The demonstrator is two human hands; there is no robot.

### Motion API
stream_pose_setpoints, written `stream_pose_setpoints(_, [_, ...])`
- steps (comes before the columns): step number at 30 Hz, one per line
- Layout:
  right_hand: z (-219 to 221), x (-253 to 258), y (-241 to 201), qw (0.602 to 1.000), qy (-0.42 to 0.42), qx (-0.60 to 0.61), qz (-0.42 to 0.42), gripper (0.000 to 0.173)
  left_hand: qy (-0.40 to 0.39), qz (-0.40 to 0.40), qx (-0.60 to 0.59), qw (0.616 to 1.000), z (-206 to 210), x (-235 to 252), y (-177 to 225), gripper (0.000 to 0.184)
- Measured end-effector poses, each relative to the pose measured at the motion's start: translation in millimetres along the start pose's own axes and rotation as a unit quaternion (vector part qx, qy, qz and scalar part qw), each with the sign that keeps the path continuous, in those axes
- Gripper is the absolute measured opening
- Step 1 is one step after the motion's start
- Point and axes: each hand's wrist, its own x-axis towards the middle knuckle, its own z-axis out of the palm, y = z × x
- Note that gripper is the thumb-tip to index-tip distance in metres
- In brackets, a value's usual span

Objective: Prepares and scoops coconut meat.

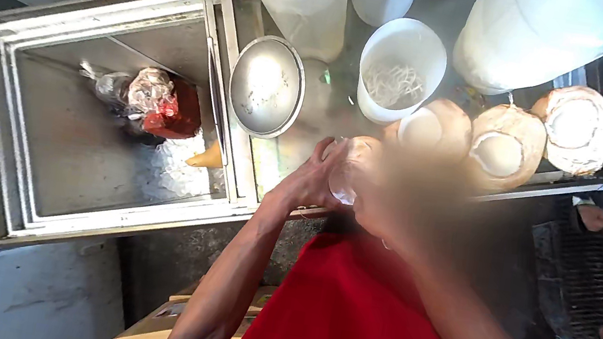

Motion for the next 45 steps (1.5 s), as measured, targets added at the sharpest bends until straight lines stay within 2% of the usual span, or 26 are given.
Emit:
stream_pose_setpoints(2, [-1.4,-1.4,-0.6,1.000,0.007,-0.003,0.002,0.045,0.042,-0.013,0.005,0.999,11.8,-9.7,1.9,0.142])
stream_pose_setpoints(6, [18.7,7.3,-7.3,0.999,0.018,0.034,0.004,0.039,0.062,-0.047,0.043,0.996,31.0,-10.5,5.9,0.138])
stream_pose_setpoints(9, [23.8,7.6,-5.6,0.999,-0.032,-0.005,-0.013,0.037,0.051,-0.054,0.068,0.995,24.0,-6.3,4.9,0.136])
stream_pose_setpoints(13, [-6.1,-8.8,4.9,0.987,-0.117,-0.093,-0.057,0.029,0.029,-0.031,0.064,0.997,20.5,-7.2,0.5,0.137])
stream_pose_setpoints(15, [-14.4,-7.8,-2.4,0.992,-0.104,-0.063,-0.037,0.032,0.034,-0.016,0.059,0.998,20.2,-7.5,-1.8,0.135])
stream_pose_setpoints(18, [6.0,8.1,-7.9,0.997,-0.069,0.041,-0.001,0.032,0.034,-0.013,0.060,0.998,21.5,-7.5,-2.6,0.134])
stream_pose_setpoints(22, [-0.1,-9.7,6.5,0.987,-0.156,-0.010,-0.024,0.042,0.005,0.008,0.077,0.997,12.3,-5.1,-9.1,0.130])
stream_pose_setpoints(25, [-28.7,-4.2,3.0,0.994,-0.108,-0.010,0.002,0.040,0.006,0.036,0.074,0.997,1.3,0.6,-10.3,0.127])
stream_pose_setpoints(27, [-32.5,9.4,1.4,0.999,-0.044,-0.001,0.001,0.033,0.037,0.033,-0.033,0.998,0.1,-6.2,-20.7,0.126])
stream_pose_setpoints(28, [-32.6,14.1,0.8,1.000,-0.027,-0.006,0.000,0.030,0.065,0.016,-0.129,0.989,4.0,-11.1,-27.8,0.120])
stream_pose_setpoints(29, [-32.5,16.5,-0.7,1.000,-0.023,-0.016,0.000,0.031,0.111,-0.008,-0.244,0.963,14.1,-15.0,-35.3,0.112])
stream_pose_setpoints(30, [-31.0,17.2,-2.1,0.999,-0.024,-0.027,0.002,0.033,0.167,-0.034,-0.346,0.923,29.1,-17.3,-40.0,0.100])
stream_pose_setpoints(32, [-25.6,17.7,-5.5,0.999,-0.022,-0.027,0.012,0.035,0.308,-0.062,-0.491,0.813,67.6,-10.0,-35.6,0.071])
stream_pose_setpoints(34, [-16.4,19.2,-12.7,1.000,-0.014,-0.008,0.027,0.034,0.416,-0.097,-0.539,0.726,91.8,7.0,-11.5,0.059])
stream_pose_setpoints(36, [-3.0,25.0,-20.5,1.000,0.004,0.002,0.027,0.038,0.484,-0.138,-0.533,0.681,93.1,22.6,10.1,0.057])
stream_pose_setpoints(38, [7.7,28.1,-24.2,1.000,-0.015,-0.004,0.015,0.040,0.505,-0.179,-0.506,0.676,84.3,31.1,16.2,0.057])
stream_pose_setpoints(40, [9.9,22.0,-23.6,0.997,-0.068,-0.035,-0.014,0.031,0.492,-0.200,-0.482,0.697,74.5,32.5,10.9,0.051])
stream_pose_setpoints(42, [-5.3,8.4,-20.1,0.990,-0.126,-0.058,-0.036,0.027,0.468,-0.163,-0.471,0.729,67.4,30.9,7.5,0.049])
stream_pose_setpoints(43, [-14.3,2.3,-17.2,0.987,-0.142,-0.059,-0.038,0.031,0.456,-0.138,-0.463,0.747,65.7,28.9,6.0,0.050])
stream_pose_setpoints(45, [-24.2,0.0,-14.1,0.992,-0.116,-0.042,-0.014,0.037,0.448,-0.119,-0.448,0.764,67.8,27.7,4.8,0.046])
